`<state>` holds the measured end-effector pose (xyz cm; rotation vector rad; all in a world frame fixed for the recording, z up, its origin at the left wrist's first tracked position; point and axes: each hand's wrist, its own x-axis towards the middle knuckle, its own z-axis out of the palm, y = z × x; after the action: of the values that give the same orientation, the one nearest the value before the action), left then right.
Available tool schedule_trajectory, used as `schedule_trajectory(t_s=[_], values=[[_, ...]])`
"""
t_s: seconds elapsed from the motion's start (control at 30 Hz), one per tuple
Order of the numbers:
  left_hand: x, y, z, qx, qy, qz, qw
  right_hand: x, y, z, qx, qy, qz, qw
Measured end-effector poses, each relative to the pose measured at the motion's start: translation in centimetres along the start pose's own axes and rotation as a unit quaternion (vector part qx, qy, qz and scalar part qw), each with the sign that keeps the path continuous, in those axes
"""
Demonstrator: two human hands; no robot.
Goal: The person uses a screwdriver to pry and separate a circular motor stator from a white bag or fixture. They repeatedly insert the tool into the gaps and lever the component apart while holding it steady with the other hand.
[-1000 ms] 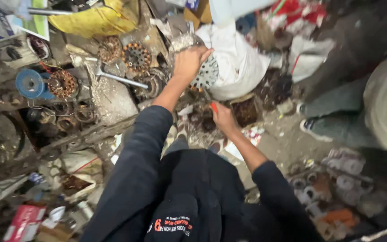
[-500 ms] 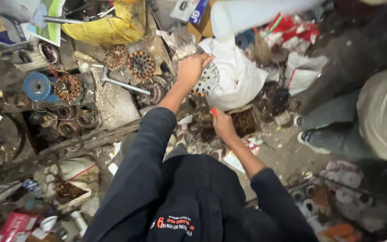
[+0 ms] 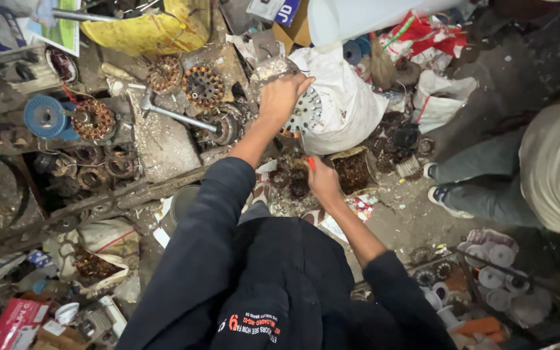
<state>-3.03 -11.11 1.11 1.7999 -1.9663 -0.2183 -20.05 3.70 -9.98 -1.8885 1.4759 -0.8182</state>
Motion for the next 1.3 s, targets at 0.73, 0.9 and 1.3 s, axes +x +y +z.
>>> schedule_trajectory(t_s=[0.73,0.9,1.3], values=[[0.3,-0.1,1.0,0.039,0.018,0.017,0.999,-0.7,1.1,-0.2,-0.171,-0.076,0.029,0.982],[0.2,-0.1,0.9,0.027,0.001,0.018,0.999,-0.9,0.9,0.7,-0.049,0.015,-0.059,0.997],[1.4,-0.4,1.7,0.010,0.009,0.022,1.000,0.1,0.5,0.6,0.441,-0.192,0.138,0.866]])
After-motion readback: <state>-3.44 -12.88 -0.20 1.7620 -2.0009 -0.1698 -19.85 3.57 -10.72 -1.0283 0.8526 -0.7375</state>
